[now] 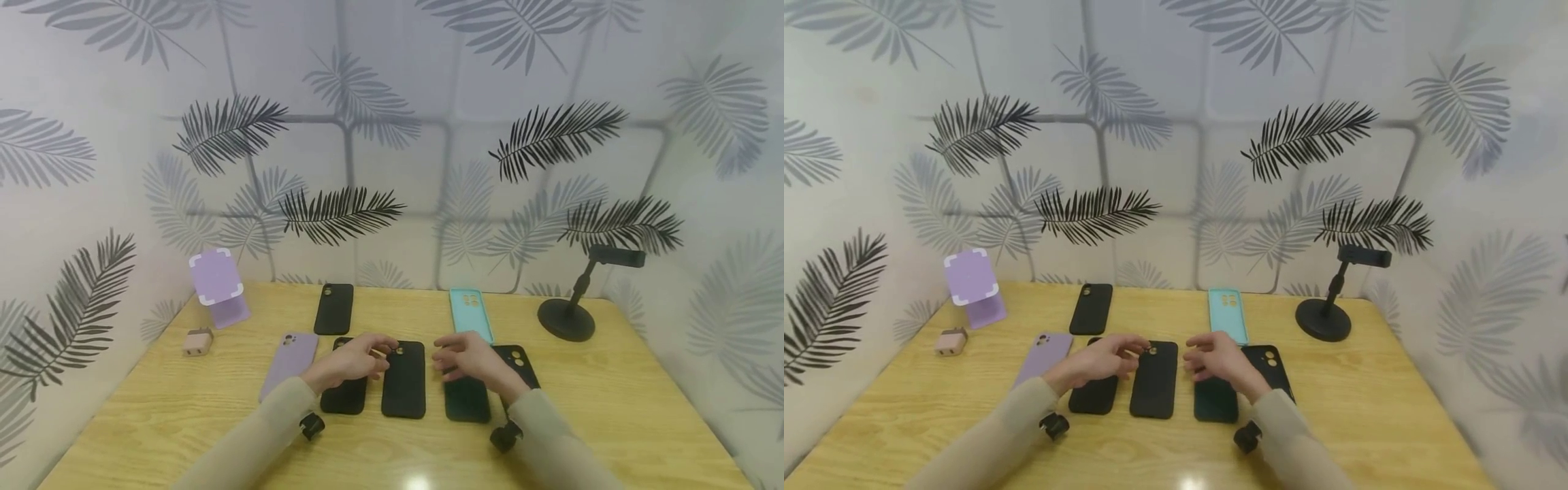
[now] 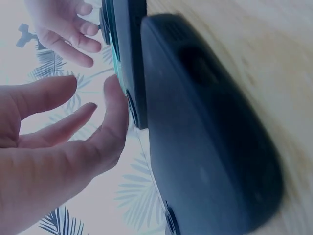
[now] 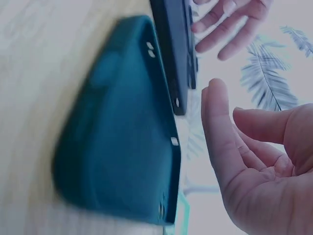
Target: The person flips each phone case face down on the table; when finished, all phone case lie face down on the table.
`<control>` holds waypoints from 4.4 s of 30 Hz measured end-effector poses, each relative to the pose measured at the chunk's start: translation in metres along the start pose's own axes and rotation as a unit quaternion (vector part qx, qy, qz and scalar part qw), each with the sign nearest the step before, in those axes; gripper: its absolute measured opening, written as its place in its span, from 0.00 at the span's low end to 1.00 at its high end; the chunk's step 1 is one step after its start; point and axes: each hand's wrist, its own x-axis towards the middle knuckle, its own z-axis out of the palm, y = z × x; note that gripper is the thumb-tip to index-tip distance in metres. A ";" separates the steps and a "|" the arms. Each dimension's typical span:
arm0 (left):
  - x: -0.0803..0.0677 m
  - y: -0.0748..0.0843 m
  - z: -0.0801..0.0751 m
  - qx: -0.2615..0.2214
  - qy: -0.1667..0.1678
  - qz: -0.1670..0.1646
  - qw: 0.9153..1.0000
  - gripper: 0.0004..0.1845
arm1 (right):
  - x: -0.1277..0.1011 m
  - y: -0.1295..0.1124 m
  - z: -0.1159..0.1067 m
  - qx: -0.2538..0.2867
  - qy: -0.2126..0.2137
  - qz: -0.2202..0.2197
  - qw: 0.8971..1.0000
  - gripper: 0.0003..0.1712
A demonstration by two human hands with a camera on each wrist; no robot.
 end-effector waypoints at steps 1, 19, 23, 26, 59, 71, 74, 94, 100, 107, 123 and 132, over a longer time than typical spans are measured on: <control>0.000 0.001 0.001 0.004 0.002 0.007 1.000 0.24 | -0.002 0.000 -0.004 0.002 0.003 -0.003 1.000 0.23; 0.025 0.018 0.060 -0.044 -0.013 0.045 0.998 0.26 | -0.041 0.024 -0.053 -0.109 0.066 -0.024 0.992 0.20; 0.027 0.019 0.069 -0.035 -0.021 0.034 0.999 0.27 | -0.045 0.024 -0.054 -0.130 0.061 -0.018 0.989 0.19; 0.027 0.019 0.073 -0.023 -0.022 0.029 0.999 0.28 | -0.047 0.024 -0.053 -0.130 0.045 -0.015 0.990 0.20; 0.039 0.015 0.070 -0.171 0.043 0.007 0.984 0.33 | -0.042 0.023 -0.034 -0.024 -0.048 0.005 0.999 0.28; 0.039 0.016 0.070 -0.144 0.006 0.030 0.989 0.31 | -0.036 0.024 -0.026 0.064 -0.079 0.010 0.995 0.35; 0.037 0.017 0.072 -0.134 -0.016 0.027 0.990 0.30 | -0.036 0.025 -0.025 0.073 -0.077 0.018 0.994 0.39; 0.036 0.020 0.072 -0.107 -0.076 0.001 0.991 0.30 | -0.043 0.025 -0.052 -0.029 0.024 0.027 0.999 0.32; 0.038 0.021 0.071 -0.117 -0.078 -0.005 0.990 0.29 | -0.043 0.028 -0.052 -0.053 0.031 0.037 0.997 0.28; 0.036 0.021 0.072 -0.119 -0.066 -0.021 0.990 0.33 | -0.043 0.031 -0.049 -0.087 0.043 0.039 0.994 0.24; 0.036 0.022 0.068 -0.124 -0.049 -0.026 0.991 0.37 | -0.046 0.031 -0.052 -0.105 0.047 -0.001 0.993 0.19; 0.041 0.023 0.071 -0.114 -0.017 0.007 0.993 0.33 | -0.049 0.035 -0.079 -0.040 0.033 -0.011 0.999 0.23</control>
